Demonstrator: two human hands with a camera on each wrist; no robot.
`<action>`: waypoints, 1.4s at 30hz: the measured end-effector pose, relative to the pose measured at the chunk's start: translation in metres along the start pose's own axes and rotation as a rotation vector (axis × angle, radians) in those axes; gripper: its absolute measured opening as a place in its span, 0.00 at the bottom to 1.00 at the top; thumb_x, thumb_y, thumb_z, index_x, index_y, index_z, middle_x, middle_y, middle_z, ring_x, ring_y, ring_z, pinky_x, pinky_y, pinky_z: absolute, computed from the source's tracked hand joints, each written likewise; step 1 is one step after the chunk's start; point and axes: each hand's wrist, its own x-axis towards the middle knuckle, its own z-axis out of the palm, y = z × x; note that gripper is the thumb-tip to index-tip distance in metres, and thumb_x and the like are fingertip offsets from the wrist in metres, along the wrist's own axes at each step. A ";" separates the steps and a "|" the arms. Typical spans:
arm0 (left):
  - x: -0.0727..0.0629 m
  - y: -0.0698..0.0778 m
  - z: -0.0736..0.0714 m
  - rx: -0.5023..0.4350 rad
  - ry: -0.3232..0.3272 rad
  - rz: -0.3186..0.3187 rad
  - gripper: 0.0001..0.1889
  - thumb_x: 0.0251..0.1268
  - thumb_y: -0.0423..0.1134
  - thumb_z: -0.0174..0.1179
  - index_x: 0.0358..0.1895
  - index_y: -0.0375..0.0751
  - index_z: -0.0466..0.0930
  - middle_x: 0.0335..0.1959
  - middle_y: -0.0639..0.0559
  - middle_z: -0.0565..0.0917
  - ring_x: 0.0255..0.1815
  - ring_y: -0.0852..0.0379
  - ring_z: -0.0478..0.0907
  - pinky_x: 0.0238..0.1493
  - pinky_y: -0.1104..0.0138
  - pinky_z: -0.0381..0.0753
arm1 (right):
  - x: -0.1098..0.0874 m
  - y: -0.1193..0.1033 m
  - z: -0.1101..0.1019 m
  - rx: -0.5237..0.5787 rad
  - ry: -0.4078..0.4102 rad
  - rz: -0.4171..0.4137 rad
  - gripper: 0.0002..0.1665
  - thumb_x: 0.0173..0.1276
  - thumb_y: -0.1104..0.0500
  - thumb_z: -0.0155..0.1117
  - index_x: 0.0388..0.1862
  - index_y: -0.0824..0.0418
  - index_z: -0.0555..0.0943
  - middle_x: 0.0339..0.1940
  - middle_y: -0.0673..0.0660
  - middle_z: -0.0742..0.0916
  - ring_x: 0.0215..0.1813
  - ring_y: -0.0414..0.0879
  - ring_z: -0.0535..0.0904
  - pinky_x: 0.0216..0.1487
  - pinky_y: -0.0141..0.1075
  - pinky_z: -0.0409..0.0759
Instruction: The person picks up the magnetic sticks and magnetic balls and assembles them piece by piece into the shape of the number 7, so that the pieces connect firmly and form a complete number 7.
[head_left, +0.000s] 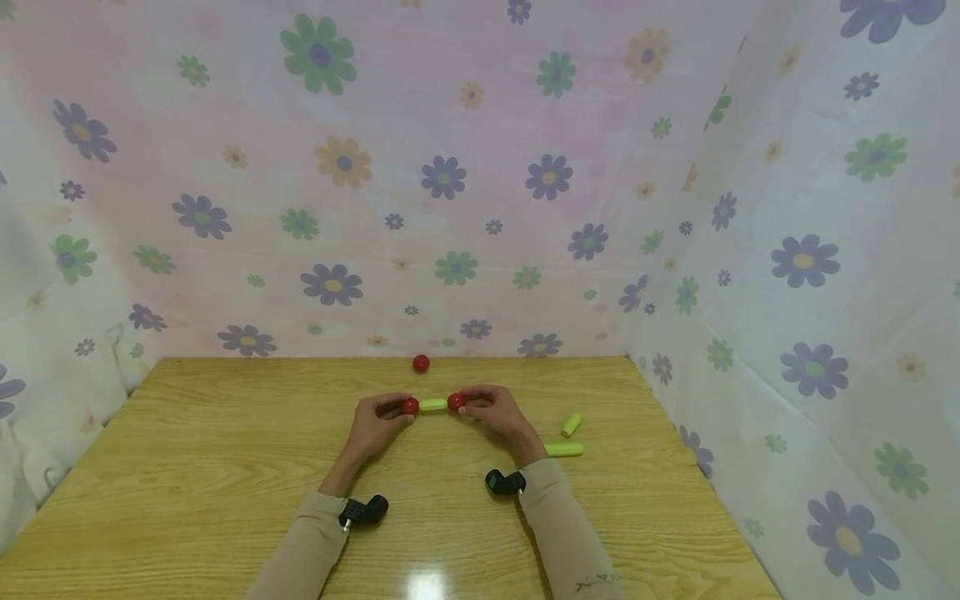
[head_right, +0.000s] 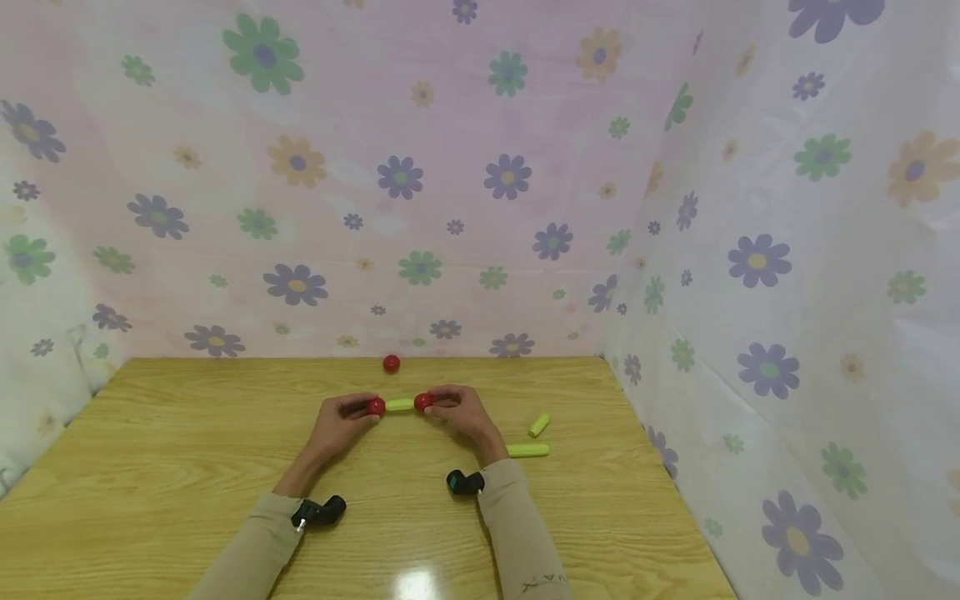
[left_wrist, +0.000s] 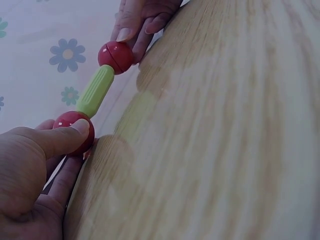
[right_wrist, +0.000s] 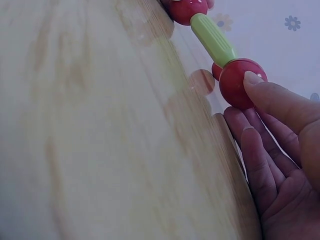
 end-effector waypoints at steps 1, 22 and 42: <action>0.000 0.000 0.000 0.009 0.000 0.000 0.22 0.60 0.21 0.68 0.58 0.22 0.80 0.57 0.26 0.81 0.60 0.32 0.79 0.57 0.64 0.85 | 0.000 0.000 0.000 0.001 0.001 0.000 0.22 0.72 0.64 0.68 0.62 0.68 0.81 0.58 0.66 0.85 0.58 0.54 0.84 0.54 0.40 0.86; -0.006 0.025 0.003 0.056 -0.018 0.012 0.20 0.61 0.18 0.64 0.58 0.16 0.78 0.57 0.22 0.79 0.61 0.28 0.78 0.60 0.50 0.81 | -0.002 0.002 -0.004 0.034 0.065 0.001 0.20 0.71 0.64 0.69 0.60 0.69 0.82 0.56 0.65 0.86 0.59 0.55 0.83 0.57 0.41 0.85; 0.001 -0.001 0.003 0.062 0.023 -0.002 0.21 0.60 0.19 0.66 0.58 0.20 0.80 0.58 0.25 0.80 0.61 0.31 0.78 0.61 0.53 0.81 | -0.015 0.001 -0.021 0.076 -0.081 0.009 0.23 0.74 0.61 0.66 0.64 0.68 0.79 0.60 0.66 0.84 0.54 0.48 0.84 0.54 0.38 0.85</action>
